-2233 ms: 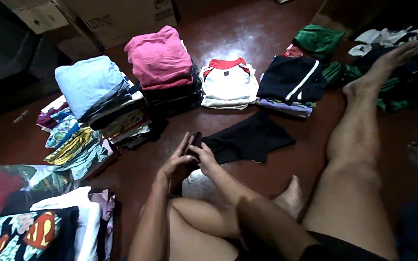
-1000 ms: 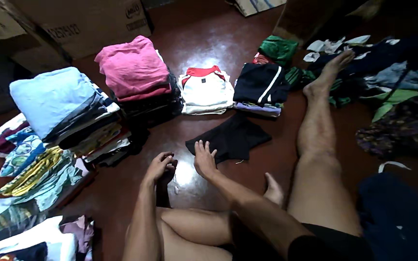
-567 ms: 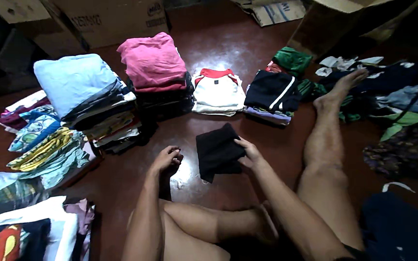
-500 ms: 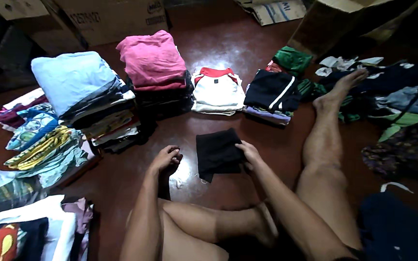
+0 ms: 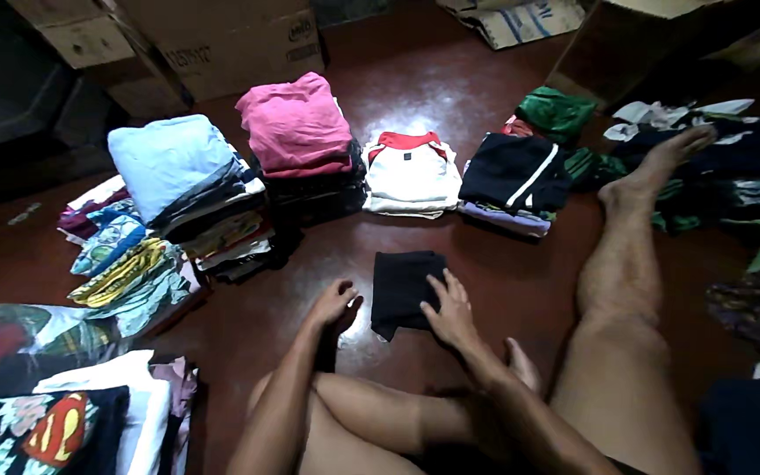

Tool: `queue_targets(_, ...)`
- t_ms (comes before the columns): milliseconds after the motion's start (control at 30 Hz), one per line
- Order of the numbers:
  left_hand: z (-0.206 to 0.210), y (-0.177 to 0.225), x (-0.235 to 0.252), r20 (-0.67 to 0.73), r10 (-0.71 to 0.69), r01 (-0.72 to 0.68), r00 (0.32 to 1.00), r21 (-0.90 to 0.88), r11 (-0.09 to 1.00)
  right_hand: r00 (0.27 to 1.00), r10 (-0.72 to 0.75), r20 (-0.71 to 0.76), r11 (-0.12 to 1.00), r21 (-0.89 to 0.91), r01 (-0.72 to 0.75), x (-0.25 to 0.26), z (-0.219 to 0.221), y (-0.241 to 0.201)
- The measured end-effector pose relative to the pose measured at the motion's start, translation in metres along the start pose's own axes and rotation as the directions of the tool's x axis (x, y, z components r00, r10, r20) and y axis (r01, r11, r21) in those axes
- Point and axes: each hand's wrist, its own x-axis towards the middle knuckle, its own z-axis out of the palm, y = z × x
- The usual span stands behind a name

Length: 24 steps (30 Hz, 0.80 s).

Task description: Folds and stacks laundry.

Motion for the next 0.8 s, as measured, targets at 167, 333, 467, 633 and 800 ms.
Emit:
queue_targets(167,0.064,0.039,0.003,-0.126,-0.074,0.075,0.989,0.001,0.997,0.988,-0.151,-0.017,0.98,-0.134,0.147,-0.034,0.048,0.012)
queue_targets(333,0.079,0.045,0.018,0.026,-0.183,0.181,0.983,-0.32,0.93,0.984,-0.021,-0.177,0.979,0.198,0.056,-0.045,0.03,0.019)
queue_targets(467,0.073,0.06,-0.011,0.255,0.068,0.054,0.965,-0.441,0.896,0.935,0.315,-0.161,0.776,0.611,-0.156,-0.031,0.014,0.036)
queue_targets(633,0.063,0.097,-0.057,0.32,0.282,-0.024,0.905,-0.622,0.783,0.95,0.111,0.291,0.058,0.953,-0.299,-0.042,-0.018,0.027)
queue_targets(800,0.04,0.102,-0.072,0.374,0.292,0.001,0.88,-0.616,0.787,0.91,-0.288,0.299,-0.295,0.876,-0.382,-0.078,-0.038,0.017)
